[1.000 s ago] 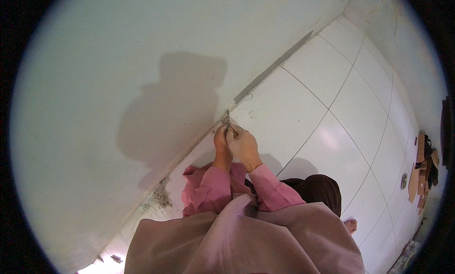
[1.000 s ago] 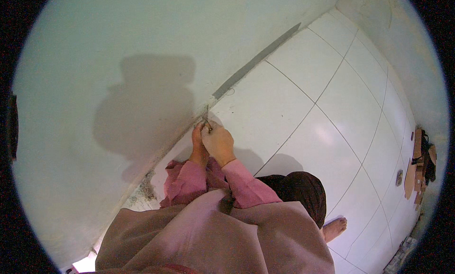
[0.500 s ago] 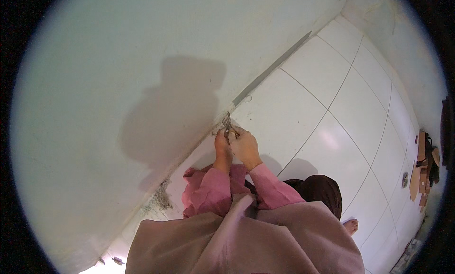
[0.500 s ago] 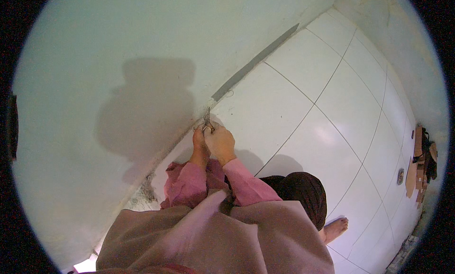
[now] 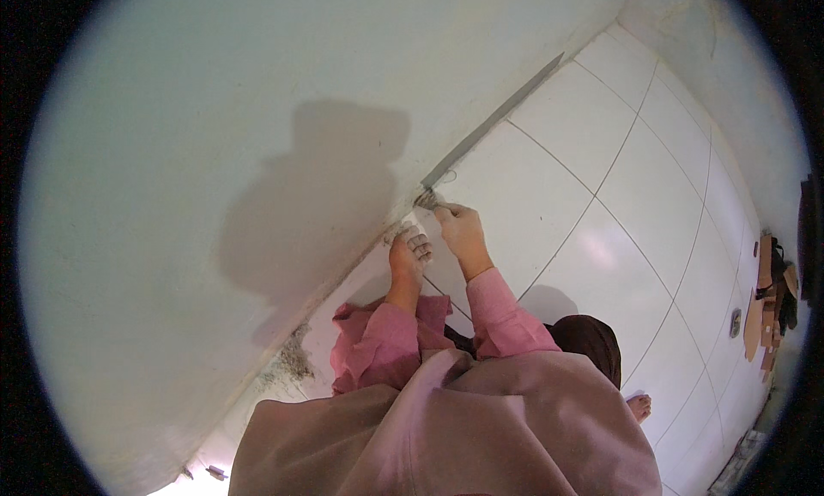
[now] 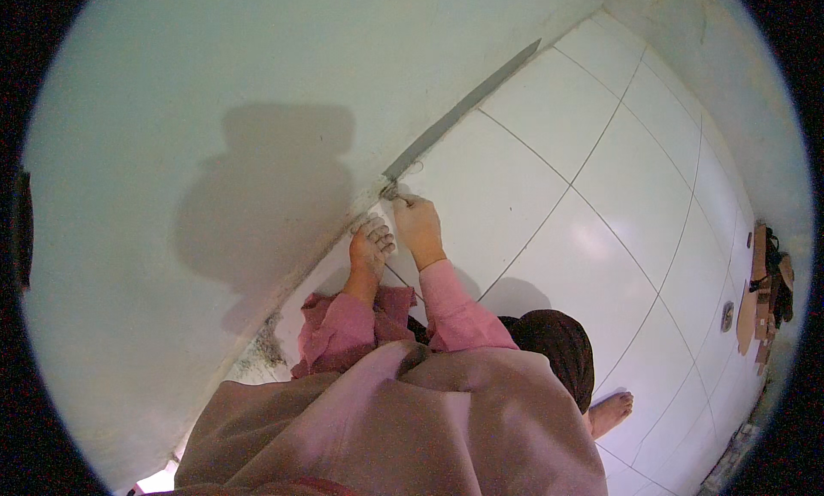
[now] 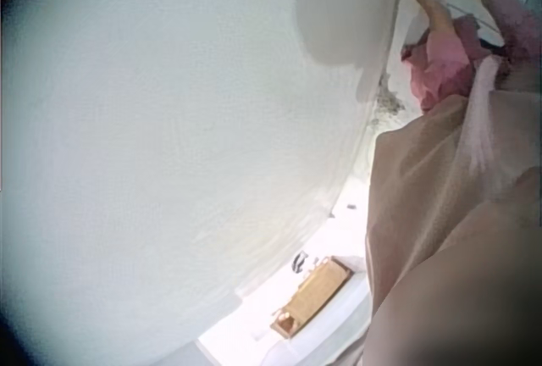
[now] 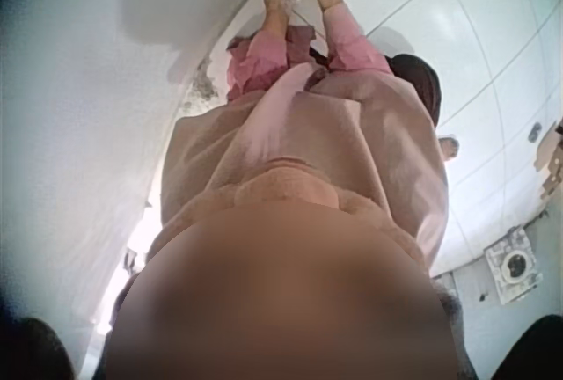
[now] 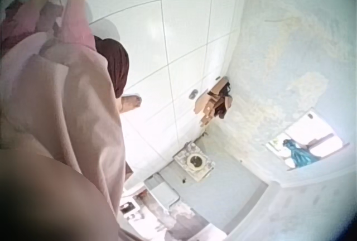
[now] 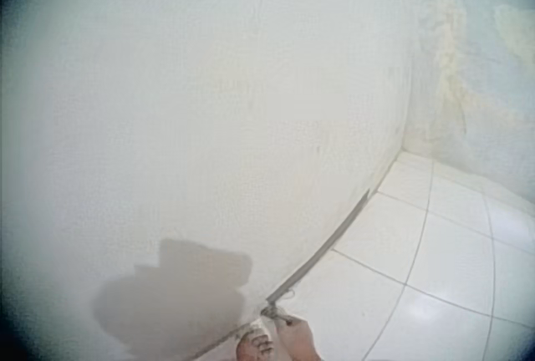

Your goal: The person kneels on a tiled floor and uses a metal scraper to remove material from the base of a white wall. They repeatedly scrape along the wall-floor junction, occasionally using their hand to clear debris.

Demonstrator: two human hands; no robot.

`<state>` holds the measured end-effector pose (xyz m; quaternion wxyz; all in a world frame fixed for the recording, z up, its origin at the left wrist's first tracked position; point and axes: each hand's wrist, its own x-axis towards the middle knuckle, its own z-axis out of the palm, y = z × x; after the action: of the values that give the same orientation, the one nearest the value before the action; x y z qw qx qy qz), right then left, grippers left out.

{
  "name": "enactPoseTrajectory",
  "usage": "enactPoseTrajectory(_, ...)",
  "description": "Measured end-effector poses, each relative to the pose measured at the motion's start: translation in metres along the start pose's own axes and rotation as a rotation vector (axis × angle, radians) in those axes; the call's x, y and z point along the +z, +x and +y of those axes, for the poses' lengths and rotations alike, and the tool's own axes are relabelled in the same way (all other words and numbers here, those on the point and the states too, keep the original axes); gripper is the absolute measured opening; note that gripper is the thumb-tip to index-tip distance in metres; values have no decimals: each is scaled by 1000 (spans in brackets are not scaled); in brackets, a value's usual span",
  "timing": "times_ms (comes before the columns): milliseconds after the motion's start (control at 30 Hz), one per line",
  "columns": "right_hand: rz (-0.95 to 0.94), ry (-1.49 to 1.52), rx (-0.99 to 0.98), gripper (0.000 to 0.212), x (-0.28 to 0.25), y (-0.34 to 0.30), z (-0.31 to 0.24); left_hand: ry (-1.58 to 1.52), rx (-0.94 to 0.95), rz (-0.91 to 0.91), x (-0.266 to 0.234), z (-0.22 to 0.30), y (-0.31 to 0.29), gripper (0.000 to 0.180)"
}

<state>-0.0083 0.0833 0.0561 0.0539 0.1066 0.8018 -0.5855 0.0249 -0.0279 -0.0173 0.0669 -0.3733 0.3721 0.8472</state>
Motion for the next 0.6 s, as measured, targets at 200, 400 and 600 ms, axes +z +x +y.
enactPoseTrajectory(200, -1, 56, 46, 33, -5, 12, 4, -37, 1, -40, -3, -3, 3, 32)
enactPoseTrajectory(400, -7, 225, 128, 34, -4, 16, 10, 8, 11, -35, -2, -2, 1, 33)
enactPoseTrajectory(600, -23, 186, 169, 31, -4, 23, 12, 32, 12, -48, -2, -1, 0, 35)
